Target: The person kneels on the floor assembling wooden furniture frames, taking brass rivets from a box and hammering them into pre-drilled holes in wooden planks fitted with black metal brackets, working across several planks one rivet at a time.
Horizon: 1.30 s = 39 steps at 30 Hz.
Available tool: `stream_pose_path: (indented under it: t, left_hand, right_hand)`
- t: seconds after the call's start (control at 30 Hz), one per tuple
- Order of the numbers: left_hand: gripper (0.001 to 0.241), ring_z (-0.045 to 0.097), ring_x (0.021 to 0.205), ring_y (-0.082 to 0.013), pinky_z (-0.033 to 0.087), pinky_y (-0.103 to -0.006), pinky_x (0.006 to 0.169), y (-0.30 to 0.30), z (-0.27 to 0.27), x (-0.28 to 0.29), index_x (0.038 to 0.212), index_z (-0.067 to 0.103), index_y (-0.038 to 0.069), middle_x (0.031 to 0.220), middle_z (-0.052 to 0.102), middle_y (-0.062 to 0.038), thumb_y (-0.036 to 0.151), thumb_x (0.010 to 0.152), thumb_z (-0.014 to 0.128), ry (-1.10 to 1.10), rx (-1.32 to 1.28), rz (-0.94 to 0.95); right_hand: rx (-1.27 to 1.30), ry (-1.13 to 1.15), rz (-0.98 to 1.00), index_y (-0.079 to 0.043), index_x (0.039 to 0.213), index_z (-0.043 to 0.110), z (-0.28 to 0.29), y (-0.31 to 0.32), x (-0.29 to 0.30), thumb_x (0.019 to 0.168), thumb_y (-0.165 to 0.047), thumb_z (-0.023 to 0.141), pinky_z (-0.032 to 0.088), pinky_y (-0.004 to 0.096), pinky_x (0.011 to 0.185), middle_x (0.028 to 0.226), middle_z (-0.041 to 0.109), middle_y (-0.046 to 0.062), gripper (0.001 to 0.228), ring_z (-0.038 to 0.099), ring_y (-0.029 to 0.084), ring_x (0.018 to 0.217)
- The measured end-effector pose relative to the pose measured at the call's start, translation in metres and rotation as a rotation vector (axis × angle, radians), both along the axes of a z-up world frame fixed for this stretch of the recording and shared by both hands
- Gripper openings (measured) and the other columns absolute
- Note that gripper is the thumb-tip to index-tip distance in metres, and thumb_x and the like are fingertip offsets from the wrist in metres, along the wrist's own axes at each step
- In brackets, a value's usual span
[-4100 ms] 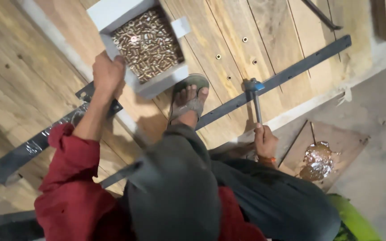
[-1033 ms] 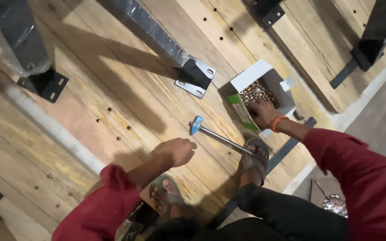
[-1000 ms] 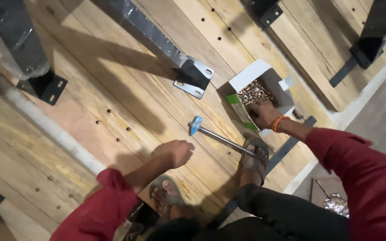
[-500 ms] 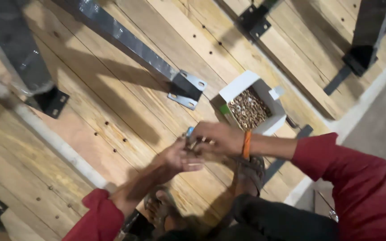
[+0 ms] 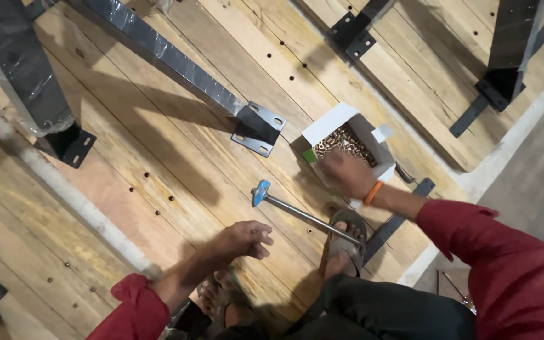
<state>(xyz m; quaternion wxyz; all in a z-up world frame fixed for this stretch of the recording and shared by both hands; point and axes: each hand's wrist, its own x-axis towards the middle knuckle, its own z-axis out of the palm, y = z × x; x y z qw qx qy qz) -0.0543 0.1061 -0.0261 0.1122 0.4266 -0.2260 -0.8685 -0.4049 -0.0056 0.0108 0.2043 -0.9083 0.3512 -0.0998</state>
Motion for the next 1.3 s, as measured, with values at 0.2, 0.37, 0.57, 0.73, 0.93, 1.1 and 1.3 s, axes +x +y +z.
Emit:
stream_pose_path:
  t: [0.2,0.37,0.57,0.73,0.93,1.1,1.3]
  left_hand:
    - [0.061,0.069,0.065,-0.0182,0.056,-0.03,0.061,-0.013,0.044,-0.01,0.11,0.07,-0.007,0.084,0.072,-0.012,0.05,0.091,0.068,-0.224,-0.101,-0.132]
    - [0.059,0.062,0.063,-0.0138,0.052,-0.0275,0.059,-0.014,0.045,-0.013,0.103,0.074,-0.008,0.073,0.066,-0.007,0.049,0.09,0.072,-0.259,-0.232,-0.132]
    - [0.053,0.068,0.077,-0.0118,0.057,-0.026,0.072,0.002,-0.01,-0.009,0.123,0.069,-0.004,0.093,0.074,-0.007,0.035,0.088,0.072,-0.165,-0.308,-0.128]
    - [0.051,0.075,0.083,-0.0184,0.063,-0.0288,0.077,0.0,0.006,-0.009,0.126,0.064,-0.004,0.104,0.074,-0.01,0.03,0.089,0.069,-0.13,-0.148,-0.084]
    - [0.048,0.073,0.073,-0.0194,0.061,-0.0294,0.07,-0.012,0.046,-0.011,0.118,0.069,-0.005,0.097,0.074,-0.012,0.031,0.086,0.074,-0.14,-0.12,-0.11]
    - [0.045,0.066,0.064,-0.0147,0.055,-0.0289,0.06,-0.014,0.042,-0.013,0.106,0.073,-0.003,0.084,0.072,-0.009,0.037,0.085,0.078,-0.174,-0.19,-0.146]
    - [0.056,0.06,0.062,-0.0136,0.05,-0.0277,0.059,-0.024,0.082,-0.015,0.093,0.072,-0.003,0.072,0.064,-0.006,0.052,0.087,0.072,-0.282,-0.137,-0.034]
  right_hand:
    - [0.282,0.304,-0.643,-0.013,0.127,0.061,-0.076,-0.038,-0.066,0.094,-0.041,0.068,0.054,0.05,0.091,0.12,0.06,0.023,0.044,0.064,0.042,0.105]
    - [0.411,0.427,-0.307,-0.005,0.125,0.054,-0.095,-0.028,-0.067,0.085,-0.045,0.076,0.051,0.052,0.091,0.118,0.06,0.026,0.061,0.062,0.045,0.107]
    - [0.329,0.374,-0.287,-0.012,0.117,0.064,-0.093,-0.022,-0.05,0.085,-0.033,0.072,0.053,0.049,0.089,0.115,0.065,0.021,0.039,0.066,0.041,0.104]
    - [0.359,0.379,-0.407,-0.004,0.116,0.062,-0.089,-0.026,-0.046,0.089,-0.037,0.074,0.053,0.05,0.088,0.108,0.069,0.022,0.044,0.067,0.041,0.102]
    - [0.408,0.223,-0.445,-0.007,0.119,0.064,-0.094,-0.035,-0.049,0.081,-0.032,0.078,0.054,0.049,0.086,0.108,0.071,0.021,0.048,0.068,0.041,0.1]
    - [0.539,0.314,-0.53,-0.012,0.111,0.069,-0.083,-0.039,-0.05,0.082,-0.038,0.08,0.056,0.047,0.086,0.104,0.074,0.016,0.041,0.071,0.036,0.098]
    - [0.531,0.268,-0.457,-0.011,0.103,0.072,-0.103,-0.039,-0.06,0.085,-0.043,0.078,0.056,0.046,0.086,0.1,0.075,0.016,0.038,0.072,0.035,0.096]
